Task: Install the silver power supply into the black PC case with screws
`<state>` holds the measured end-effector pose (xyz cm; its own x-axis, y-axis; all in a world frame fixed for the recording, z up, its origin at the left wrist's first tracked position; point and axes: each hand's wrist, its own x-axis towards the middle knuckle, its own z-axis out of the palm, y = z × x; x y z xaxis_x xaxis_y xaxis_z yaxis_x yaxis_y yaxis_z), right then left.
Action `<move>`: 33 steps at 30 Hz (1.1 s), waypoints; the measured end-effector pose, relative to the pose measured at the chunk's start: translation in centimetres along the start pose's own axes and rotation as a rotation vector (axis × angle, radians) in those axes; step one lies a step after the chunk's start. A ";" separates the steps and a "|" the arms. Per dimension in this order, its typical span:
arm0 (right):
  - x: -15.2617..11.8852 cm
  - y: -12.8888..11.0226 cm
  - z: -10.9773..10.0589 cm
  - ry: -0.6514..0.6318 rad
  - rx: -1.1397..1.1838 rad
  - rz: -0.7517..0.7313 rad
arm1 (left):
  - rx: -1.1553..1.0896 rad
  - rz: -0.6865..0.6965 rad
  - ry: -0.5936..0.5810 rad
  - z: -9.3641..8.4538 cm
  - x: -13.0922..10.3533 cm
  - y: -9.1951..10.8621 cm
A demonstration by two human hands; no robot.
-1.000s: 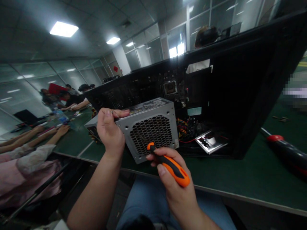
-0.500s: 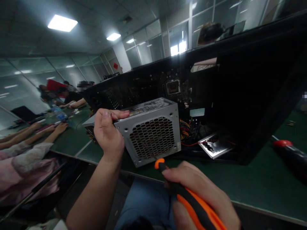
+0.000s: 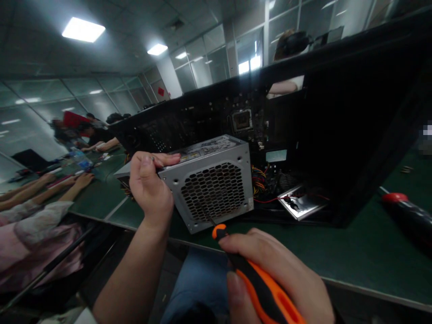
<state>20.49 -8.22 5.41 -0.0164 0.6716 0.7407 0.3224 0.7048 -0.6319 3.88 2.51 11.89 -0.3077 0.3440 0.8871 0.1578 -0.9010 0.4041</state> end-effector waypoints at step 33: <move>0.3 4.7 7.4 0.092 -0.275 -0.514 | 0.025 -0.013 0.009 0.1 0.0 0.0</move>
<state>14.97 -3.01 1.03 -0.1576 0.2281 0.9608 0.5284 0.8414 -0.1131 3.97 2.57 11.86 -0.3182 0.3536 0.8796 0.1772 -0.8893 0.4217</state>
